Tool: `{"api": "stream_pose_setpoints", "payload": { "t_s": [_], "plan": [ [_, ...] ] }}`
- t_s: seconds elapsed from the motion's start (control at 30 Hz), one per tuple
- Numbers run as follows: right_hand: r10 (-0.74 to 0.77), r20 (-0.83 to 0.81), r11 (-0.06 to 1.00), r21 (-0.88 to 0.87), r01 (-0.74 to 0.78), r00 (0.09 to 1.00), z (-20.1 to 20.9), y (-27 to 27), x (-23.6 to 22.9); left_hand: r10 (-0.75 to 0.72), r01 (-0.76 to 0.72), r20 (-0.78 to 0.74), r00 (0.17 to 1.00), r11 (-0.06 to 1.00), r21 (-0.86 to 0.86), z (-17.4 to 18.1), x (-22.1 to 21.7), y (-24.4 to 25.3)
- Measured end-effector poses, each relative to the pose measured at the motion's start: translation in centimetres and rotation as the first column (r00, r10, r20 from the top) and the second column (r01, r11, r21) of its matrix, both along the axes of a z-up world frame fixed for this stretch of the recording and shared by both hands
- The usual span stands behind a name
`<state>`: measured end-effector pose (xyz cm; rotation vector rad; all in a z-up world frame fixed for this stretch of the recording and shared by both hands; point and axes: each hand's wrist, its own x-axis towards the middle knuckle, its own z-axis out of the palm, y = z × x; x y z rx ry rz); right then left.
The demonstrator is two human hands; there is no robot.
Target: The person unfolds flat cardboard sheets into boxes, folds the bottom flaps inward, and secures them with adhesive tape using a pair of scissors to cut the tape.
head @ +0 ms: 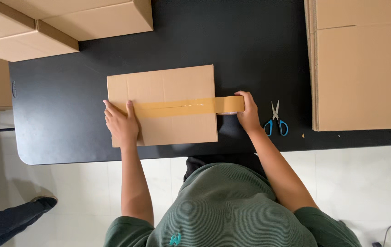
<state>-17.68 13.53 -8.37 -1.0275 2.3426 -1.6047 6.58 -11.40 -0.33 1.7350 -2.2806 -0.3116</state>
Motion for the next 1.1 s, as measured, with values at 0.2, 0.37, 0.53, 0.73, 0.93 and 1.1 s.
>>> {"api": "stream_pose_setpoints", "payload": {
  "t_s": [0.2,0.37,0.53,0.73,0.93,1.1],
  "plan": [
    [-0.032,0.009,0.999,-0.002,0.032,0.999,0.3,-0.2,0.6,0.152,-0.15,-0.012,0.988,0.986,0.078,-3.2,2.4,-3.0],
    [-0.032,-0.1,0.978,0.203,0.052,0.994,1.4,0.2,0.5,0.186,-0.18,-0.01,0.983,0.963,0.199,-0.4,2.2,-2.6],
    [0.125,-0.28,0.871,0.49,0.03,0.952,-1.8,0.7,0.5,0.261,-0.231,0.007,0.965,0.842,0.487,4.3,1.5,-0.3],
    [-0.028,-0.132,0.862,0.498,0.091,0.991,-2.1,1.4,0.3,0.278,-0.295,0.117,0.953,0.781,0.55,4.7,0.4,0.6],
    [-0.186,0.008,0.859,0.486,0.159,0.983,-2.2,4.3,0.3,0.035,-0.036,-0.007,0.999,0.993,-0.111,2.7,-2.9,2.1],
    [-0.221,-0.248,0.75,0.575,0.327,0.943,-1.2,8.3,1.3,-0.594,0.489,-0.141,0.792,0.755,-0.438,3.3,-9.8,5.4]
  ]
}}
